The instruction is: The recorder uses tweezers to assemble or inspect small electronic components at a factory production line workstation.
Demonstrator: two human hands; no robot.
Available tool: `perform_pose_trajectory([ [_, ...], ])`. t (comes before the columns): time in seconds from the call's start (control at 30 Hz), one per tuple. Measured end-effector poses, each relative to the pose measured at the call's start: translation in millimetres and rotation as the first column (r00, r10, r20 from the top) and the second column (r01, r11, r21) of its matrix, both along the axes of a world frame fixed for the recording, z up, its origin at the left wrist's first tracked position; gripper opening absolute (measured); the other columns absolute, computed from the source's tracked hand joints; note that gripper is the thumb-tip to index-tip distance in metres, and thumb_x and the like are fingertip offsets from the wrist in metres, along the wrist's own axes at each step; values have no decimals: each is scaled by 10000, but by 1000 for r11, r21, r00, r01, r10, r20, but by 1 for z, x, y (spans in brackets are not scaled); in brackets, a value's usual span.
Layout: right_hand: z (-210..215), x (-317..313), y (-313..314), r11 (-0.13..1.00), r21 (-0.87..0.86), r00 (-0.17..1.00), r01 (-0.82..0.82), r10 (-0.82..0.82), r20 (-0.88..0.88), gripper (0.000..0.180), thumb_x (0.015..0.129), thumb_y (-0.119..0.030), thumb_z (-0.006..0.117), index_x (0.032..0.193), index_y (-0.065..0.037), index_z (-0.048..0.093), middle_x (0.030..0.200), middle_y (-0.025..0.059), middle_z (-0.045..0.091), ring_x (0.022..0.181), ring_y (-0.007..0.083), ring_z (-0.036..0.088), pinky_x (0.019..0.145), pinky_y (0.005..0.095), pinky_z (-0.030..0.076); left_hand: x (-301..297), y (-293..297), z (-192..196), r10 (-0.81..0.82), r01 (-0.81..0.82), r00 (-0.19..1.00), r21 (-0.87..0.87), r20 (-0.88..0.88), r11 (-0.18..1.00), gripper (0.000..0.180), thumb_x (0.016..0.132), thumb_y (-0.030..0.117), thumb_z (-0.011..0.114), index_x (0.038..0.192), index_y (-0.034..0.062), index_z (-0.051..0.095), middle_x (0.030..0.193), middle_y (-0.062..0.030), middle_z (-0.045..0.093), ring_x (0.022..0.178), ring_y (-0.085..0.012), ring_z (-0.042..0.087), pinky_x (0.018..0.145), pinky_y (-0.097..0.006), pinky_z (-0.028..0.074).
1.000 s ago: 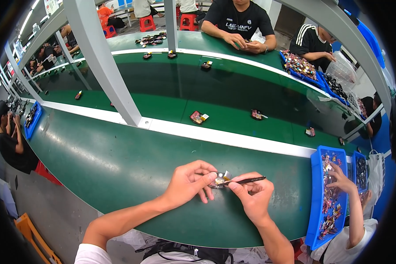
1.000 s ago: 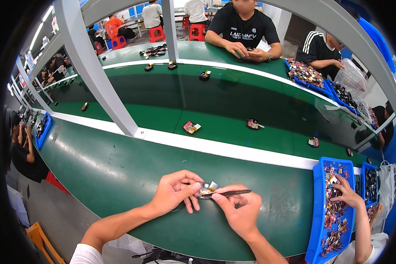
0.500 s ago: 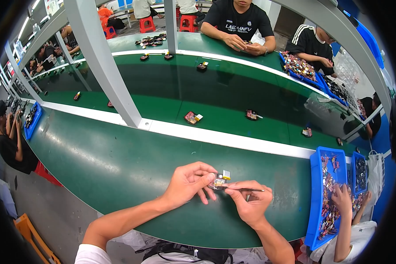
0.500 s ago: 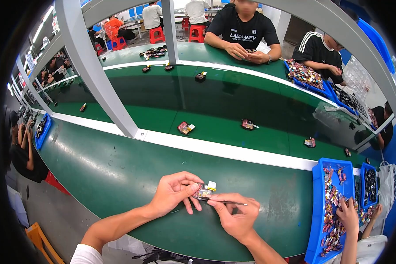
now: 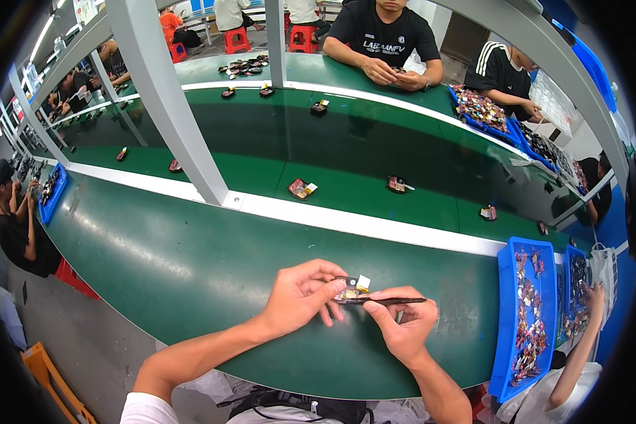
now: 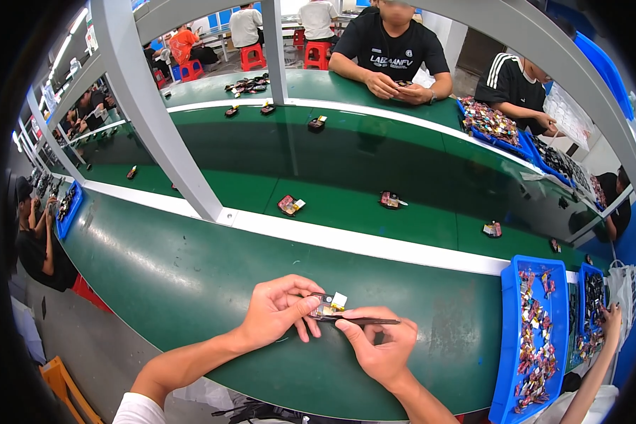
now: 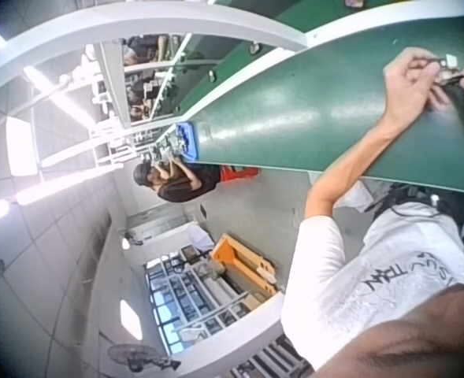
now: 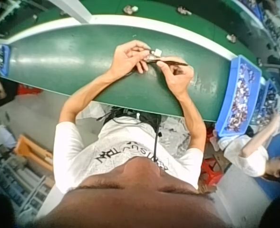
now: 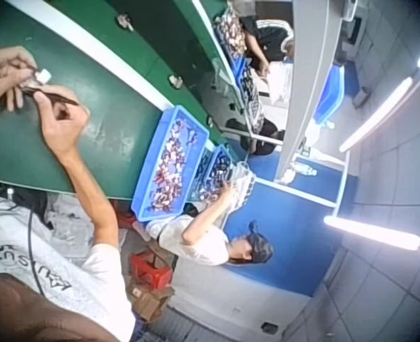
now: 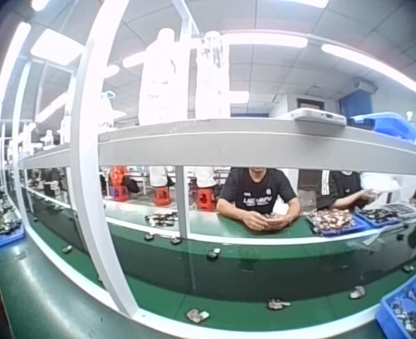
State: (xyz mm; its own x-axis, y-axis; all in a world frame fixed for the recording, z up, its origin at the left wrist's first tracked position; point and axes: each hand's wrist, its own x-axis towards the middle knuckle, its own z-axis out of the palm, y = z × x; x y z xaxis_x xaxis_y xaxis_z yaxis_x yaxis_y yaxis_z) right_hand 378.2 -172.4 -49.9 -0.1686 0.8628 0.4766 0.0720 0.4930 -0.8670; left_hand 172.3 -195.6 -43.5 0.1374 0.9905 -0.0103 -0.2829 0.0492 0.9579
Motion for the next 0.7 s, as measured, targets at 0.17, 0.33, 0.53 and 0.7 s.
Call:
perform_pose_trajectory([
  [0.17, 0, 5, 1, 996, 91, 995, -6, -4, 102, 161, 756, -13, 849, 889, -34, 760, 684, 20, 710, 423, 15, 433, 432, 199, 286, 3, 1, 1, 20, -18, 998, 31, -53, 999, 223, 995, 17, 595, 1176, -113, 572, 988, -197, 685, 710, -229, 734, 518, -285, 606],
  [0.33, -1, 11, 3, 992, 126, 996, -30, 18, 91, 166, 748, -7, 842, 887, -56, 766, 723, 31, 739, 409, 33, 441, 427, 204, 315, 11, 0, -2, 23, -18, 997, 73, -70, 997, 223, 996, 10, 591, 1180, -114, 571, 996, -201, 687, 713, -225, 734, 519, -279, 602],
  [0.53, 0, 14, 4, 973, 219, 995, -64, 46, 90, 148, 742, 15, 825, 843, -76, 768, 775, 46, 766, 407, 60, 482, 421, 216, 344, 16, 1, -4, 20, -14, 997, 79, -78, 997, 224, 998, 13, 590, 1181, -114, 571, 1003, -201, 688, 717, -226, 735, 518, -278, 600],
  [0.7, 1, 17, 7, 908, 408, 980, -100, 19, 196, 126, 750, 38, 795, 796, -70, 747, 802, 56, 778, 432, 60, 539, 421, 211, 336, 18, 4, -5, 6, -5, 999, 13, -49, 1000, 229, 998, 22, 594, 1187, -106, 573, 997, -196, 687, 719, -227, 734, 523, -279, 604],
])
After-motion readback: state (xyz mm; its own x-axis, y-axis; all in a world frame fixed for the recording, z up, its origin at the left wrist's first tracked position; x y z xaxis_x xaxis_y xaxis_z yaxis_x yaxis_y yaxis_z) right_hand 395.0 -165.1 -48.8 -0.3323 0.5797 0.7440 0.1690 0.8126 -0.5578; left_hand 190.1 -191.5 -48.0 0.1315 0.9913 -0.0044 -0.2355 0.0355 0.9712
